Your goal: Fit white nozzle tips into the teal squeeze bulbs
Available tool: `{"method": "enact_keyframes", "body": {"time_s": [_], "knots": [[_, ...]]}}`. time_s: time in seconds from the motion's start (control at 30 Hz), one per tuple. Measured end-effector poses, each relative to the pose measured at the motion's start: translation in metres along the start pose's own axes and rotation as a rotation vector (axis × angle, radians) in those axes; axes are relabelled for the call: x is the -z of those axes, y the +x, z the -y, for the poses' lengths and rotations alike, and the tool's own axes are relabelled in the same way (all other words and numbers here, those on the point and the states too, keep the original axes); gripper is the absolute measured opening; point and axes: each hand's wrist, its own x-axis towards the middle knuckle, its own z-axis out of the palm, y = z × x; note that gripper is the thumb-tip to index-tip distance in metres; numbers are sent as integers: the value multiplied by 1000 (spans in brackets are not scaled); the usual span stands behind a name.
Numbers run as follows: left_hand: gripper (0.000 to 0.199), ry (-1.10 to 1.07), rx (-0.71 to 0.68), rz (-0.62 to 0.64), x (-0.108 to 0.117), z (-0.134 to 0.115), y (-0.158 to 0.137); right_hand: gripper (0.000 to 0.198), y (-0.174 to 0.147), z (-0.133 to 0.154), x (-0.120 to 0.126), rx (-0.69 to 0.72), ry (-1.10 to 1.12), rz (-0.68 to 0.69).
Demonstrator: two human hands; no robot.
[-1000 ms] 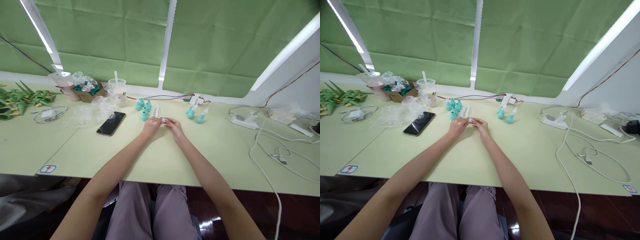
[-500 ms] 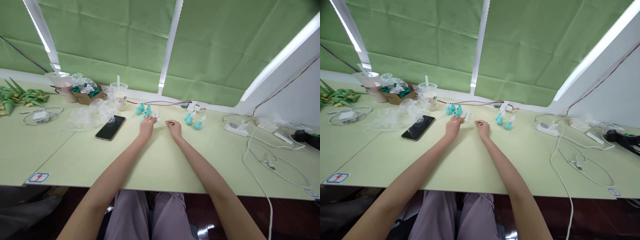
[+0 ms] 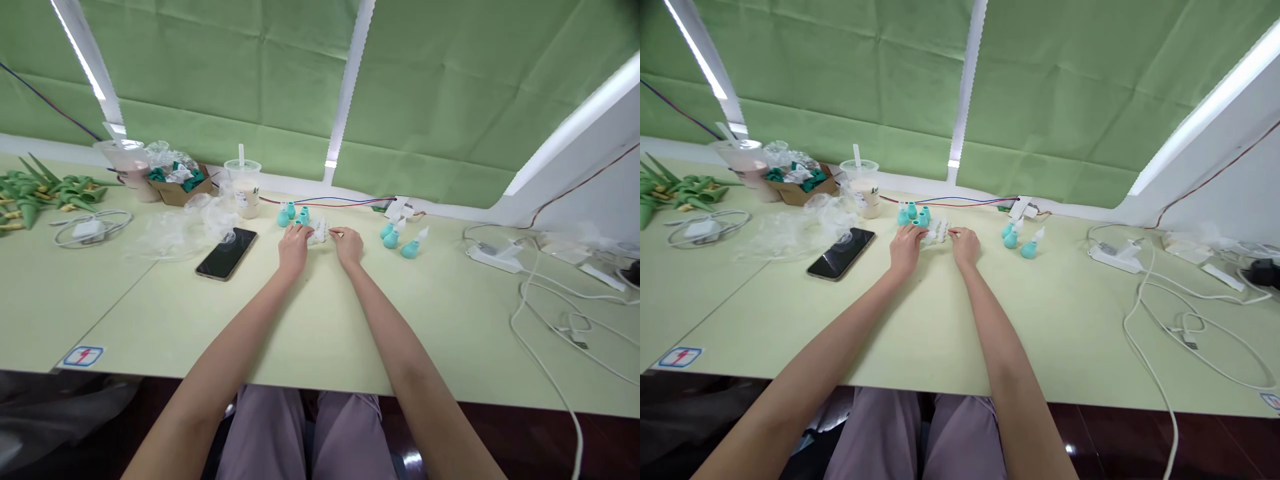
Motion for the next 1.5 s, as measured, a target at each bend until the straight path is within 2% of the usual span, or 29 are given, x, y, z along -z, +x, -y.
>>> {"method": "enact_keyframes", "body": {"time_s": [0.3, 0.57, 0.8, 1.03, 1.5], "knots": [[19, -11, 28, -27, 1, 0, -1, 16, 1, 4, 3, -32, -91, 100], [18, -1, 19, -28, 0, 0, 0, 17, 2, 6, 2, 48, -166, 176], [19, 11, 2, -27, 0, 1, 0, 18, 1, 6, 2, 54, -202, 153], [18, 27, 1, -8, 1, 0, 0, 14, 2, 3, 0, 123, -241, 122], [20, 66, -21, 7, 0, 2, 0, 11, 0, 4, 0, 107, -253, 75]]}}
